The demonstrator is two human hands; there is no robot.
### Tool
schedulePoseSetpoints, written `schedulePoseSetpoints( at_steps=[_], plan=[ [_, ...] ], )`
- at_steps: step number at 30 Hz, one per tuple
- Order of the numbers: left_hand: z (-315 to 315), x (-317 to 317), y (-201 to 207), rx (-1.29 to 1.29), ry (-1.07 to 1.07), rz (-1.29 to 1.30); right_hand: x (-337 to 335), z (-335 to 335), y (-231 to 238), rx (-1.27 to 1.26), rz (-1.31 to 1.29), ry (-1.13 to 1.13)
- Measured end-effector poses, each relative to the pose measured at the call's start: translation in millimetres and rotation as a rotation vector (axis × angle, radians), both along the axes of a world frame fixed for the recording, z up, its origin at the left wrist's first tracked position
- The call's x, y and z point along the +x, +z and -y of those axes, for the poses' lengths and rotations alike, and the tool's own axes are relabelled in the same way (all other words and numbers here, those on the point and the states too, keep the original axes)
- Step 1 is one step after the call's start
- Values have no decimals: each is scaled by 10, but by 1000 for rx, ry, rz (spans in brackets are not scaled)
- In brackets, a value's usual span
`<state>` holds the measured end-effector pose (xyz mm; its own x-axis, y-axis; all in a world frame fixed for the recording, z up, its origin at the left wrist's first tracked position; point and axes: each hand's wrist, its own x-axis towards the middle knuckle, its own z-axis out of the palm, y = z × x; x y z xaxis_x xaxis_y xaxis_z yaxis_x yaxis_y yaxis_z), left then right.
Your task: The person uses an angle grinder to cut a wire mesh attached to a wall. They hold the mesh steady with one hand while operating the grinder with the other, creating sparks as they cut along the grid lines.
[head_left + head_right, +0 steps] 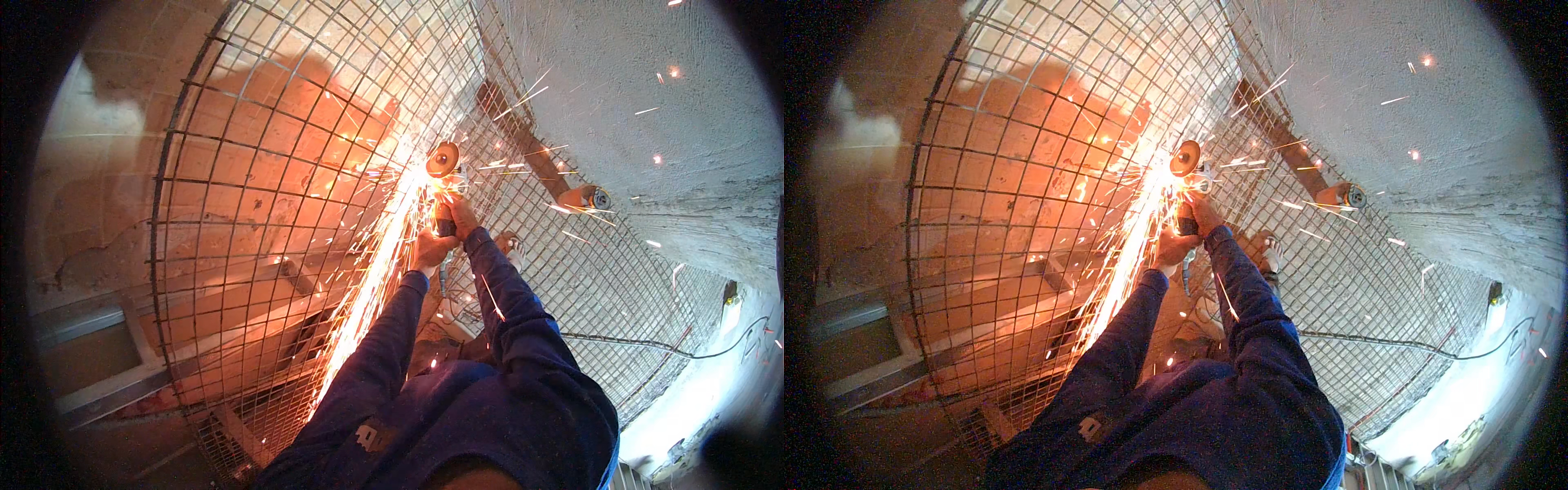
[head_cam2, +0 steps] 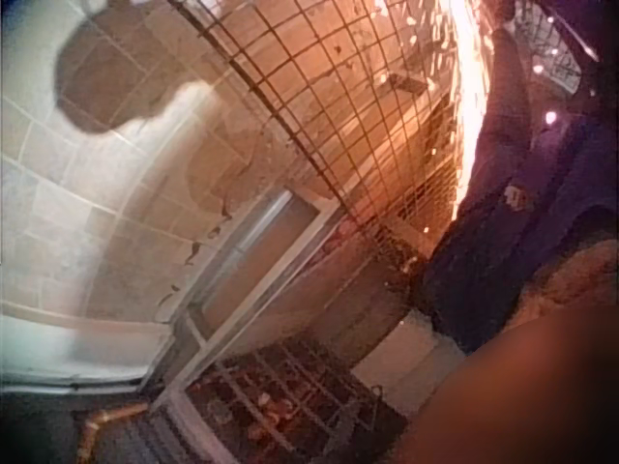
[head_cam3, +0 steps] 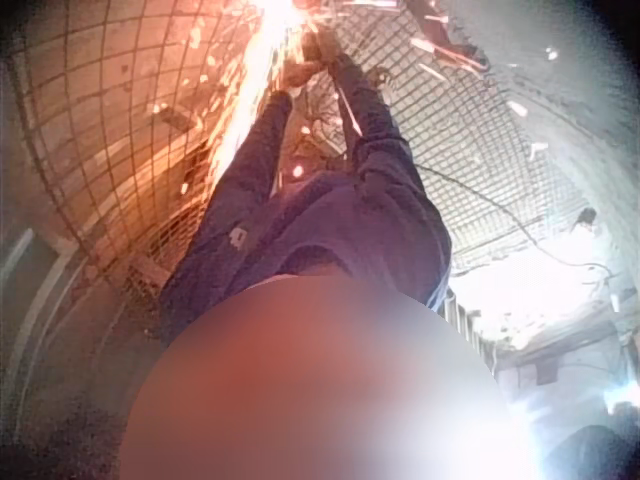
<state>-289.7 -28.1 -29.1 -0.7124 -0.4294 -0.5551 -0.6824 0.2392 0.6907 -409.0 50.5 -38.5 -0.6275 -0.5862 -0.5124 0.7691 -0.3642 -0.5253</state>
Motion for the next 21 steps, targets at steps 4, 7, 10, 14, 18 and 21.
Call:
schedulePoseSetpoints(
  at_steps=[4, 7, 10, 14, 18, 21],
  plan=[
    [-103, 33, 262, 259, 217, -107, 12, -3, 16, 71, -89, 28],
    [-62, -62, 415, -25, 57, 9, 33, 26, -104, 127, 28, 55],
    [-65, -60, 484, -206, -12, -79, 122, 98, -184, 92, 11, 5],
    [-119, 18, 401, -42, -12, -106, 176, -27, -116, 108, -62, -19],
    [-177, -75, 209, 61, 46, -63, 50, -193, 46, 133, -20, -75],
    [-153, -274, 154, 27, 10, -59, -186, -198, 93, 132, -92, -71]
  ],
)
